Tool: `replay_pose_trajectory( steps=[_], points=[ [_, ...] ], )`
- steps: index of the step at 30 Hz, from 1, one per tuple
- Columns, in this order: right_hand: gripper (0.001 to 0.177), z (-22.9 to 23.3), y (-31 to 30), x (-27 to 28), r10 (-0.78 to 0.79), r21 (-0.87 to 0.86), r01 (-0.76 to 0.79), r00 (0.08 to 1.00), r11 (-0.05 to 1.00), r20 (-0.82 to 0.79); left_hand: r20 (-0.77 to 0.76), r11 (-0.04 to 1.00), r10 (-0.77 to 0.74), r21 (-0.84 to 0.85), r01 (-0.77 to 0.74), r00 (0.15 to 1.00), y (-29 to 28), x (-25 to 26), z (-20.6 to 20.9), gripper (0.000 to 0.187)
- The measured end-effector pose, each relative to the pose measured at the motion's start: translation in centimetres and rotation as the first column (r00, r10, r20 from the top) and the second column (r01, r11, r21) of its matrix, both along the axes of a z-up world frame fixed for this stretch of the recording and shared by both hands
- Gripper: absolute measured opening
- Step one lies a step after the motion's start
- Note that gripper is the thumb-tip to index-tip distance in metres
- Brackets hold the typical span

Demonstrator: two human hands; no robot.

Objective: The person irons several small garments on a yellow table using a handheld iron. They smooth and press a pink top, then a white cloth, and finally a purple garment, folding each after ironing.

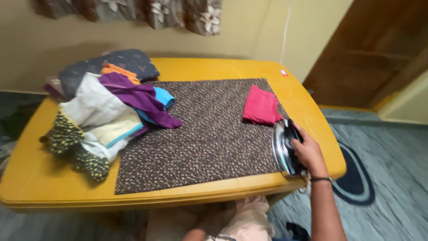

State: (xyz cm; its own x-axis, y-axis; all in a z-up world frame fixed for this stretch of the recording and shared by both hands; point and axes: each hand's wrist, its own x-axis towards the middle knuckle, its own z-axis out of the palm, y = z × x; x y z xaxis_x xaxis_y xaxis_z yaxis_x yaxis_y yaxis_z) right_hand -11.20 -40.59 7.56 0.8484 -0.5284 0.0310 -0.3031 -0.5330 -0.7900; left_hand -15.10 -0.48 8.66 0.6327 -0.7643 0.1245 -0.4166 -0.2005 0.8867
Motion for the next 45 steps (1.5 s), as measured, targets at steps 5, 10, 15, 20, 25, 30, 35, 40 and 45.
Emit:
replay_pose_trajectory(
  steps=[5, 10, 15, 20, 25, 30, 35, 40, 45],
  points=[
    [0.065, -0.7, -0.5, 0.0, 0.024, -0.028, -0.023, 0.999, 0.999, 0.021, 0.020, 0.996, 0.084, -0.001, -0.084, 0.996, 2.2, 0.6, 0.3, 0.033],
    [0.067, -2.0, -2.3, 1.0, 0.039, -0.005, -0.038, 0.999, 0.999, 0.006, 0.039, 0.989, 0.147, -0.013, -0.146, 0.988, 3.1, 0.1, 0.9, 0.035],
    [0.067, -3.9, -4.0, 1.2, 0.073, 0.002, -0.074, 0.997, 0.997, 0.034, 0.063, 0.984, 0.177, -0.002, -0.177, 0.982, 5.7, 1.1, 2.1, 0.036],
    [0.074, -4.6, -5.1, 2.7, 0.062, 0.009, -0.061, 0.998, 0.998, -0.023, 0.129, 0.984, 0.176, -0.047, -0.171, 0.976, 8.3, 2.6, 2.5, 0.038],
    [0.073, -5.4, -5.5, 2.3, 0.063, 0.008, -0.063, 0.998, 0.998, -0.001, 0.463, 0.469, 0.814, -0.166, -0.868, 0.351, 16.8, 15.1, 4.8, 0.061],
    [0.073, -4.5, -5.1, 2.5, 0.045, -0.021, -0.045, 0.999, 0.999, -0.009, 0.720, 0.146, 0.691, -0.049, -0.988, 0.066, 22.8, 23.6, 6.4, 0.046],
    [0.073, -4.2, -4.1, 1.9, 0.005, -0.025, -0.007, 0.999, 1.000, -0.054, 0.157, 0.414, 0.887, -0.685, -0.599, 0.433, 21.8, 22.8, 14.3, 0.014],
    [0.072, -3.8, -3.9, 2.1, 0.021, 0.044, -0.021, 1.000, 0.999, -0.006, -0.135, 0.109, 0.154, -0.982, -0.152, 0.979, 19.5, 16.6, 21.0, 0.024],
    [0.071, -4.1, -3.8, 1.6, 0.044, 0.029, -0.044, 0.999, 0.999, 0.013, -0.229, 0.253, 0.528, -0.877, -0.409, 0.818, 16.0, 16.8, 20.8, 0.026]
  ],
)
